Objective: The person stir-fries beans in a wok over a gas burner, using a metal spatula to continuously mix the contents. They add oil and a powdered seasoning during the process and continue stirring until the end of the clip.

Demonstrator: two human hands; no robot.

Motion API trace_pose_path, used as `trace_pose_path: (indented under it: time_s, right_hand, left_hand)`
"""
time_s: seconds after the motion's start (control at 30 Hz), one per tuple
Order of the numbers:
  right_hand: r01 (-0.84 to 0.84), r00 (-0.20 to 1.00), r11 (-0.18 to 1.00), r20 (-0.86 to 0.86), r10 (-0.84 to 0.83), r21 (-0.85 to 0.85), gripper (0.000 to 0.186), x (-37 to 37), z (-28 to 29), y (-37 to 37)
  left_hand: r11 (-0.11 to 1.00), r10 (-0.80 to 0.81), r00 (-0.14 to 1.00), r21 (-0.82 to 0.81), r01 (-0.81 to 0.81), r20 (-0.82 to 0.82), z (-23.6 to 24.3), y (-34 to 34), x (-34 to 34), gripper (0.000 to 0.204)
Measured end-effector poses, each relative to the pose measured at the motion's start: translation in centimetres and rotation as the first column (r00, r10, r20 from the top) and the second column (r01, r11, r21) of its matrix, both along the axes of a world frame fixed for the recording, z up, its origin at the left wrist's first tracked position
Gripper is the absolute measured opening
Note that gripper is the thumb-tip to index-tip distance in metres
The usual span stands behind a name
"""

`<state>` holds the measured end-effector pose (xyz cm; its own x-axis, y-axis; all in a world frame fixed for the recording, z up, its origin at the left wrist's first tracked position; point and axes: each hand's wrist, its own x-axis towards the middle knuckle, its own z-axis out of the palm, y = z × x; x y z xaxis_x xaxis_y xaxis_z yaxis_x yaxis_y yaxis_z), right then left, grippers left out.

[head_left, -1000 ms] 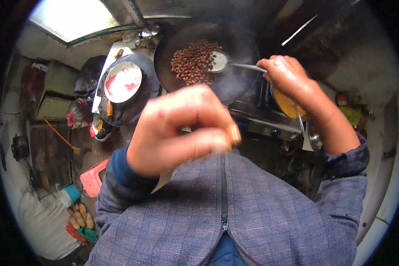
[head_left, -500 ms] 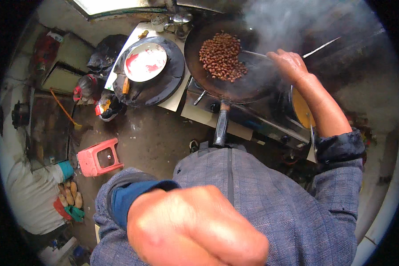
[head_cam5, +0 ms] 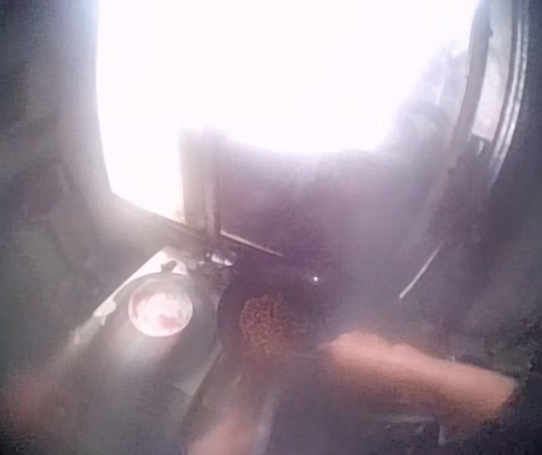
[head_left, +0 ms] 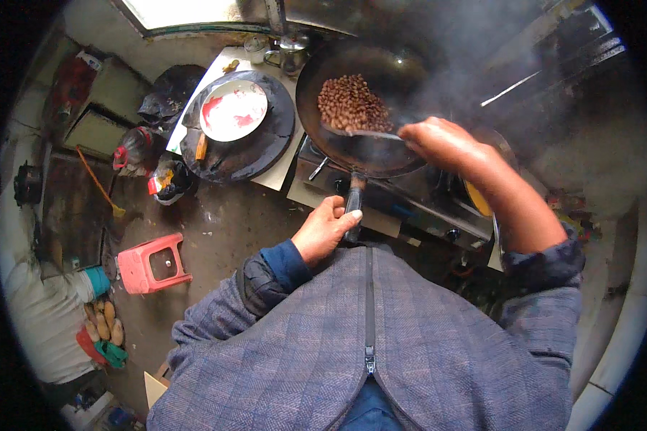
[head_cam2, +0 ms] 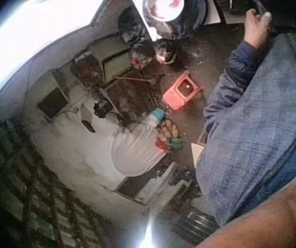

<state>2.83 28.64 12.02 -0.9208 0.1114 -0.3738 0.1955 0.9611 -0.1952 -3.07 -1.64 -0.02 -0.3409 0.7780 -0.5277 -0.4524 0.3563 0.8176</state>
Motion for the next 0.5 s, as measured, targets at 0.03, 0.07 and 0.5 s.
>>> trace_pose_path:
  time_s: [0.03, 0.07, 0.5]
  right_hand:
    - [0.072, 0.997, 0.997, -0.012, -0.072, 0.032, 0.023, -0.8, -1.5, -0.1]
    - [0.129, 0.99, 0.991, -0.056, -0.126, 0.041, 0.024, -2.0, -2.7, 0.3]
    - [-0.071, 0.954, 0.96, 0.301, -0.014, 0.272, 0.021, 3.2, 7.2, 3.5]
  left_hand:
    - [0.999, -0.04, 0.997, 0.012, 0.039, 0.07, -0.2, 0.0, 0.3, 0.063]
    - [0.996, -0.082, 0.987, 0.029, 0.079, 0.137, -0.2, 0.2, 0.3, 0.061]
    - [0.988, -0.121, 0.991, -0.087, 0.125, 0.048, 0.6, 1.5, 0.9, 0.031]
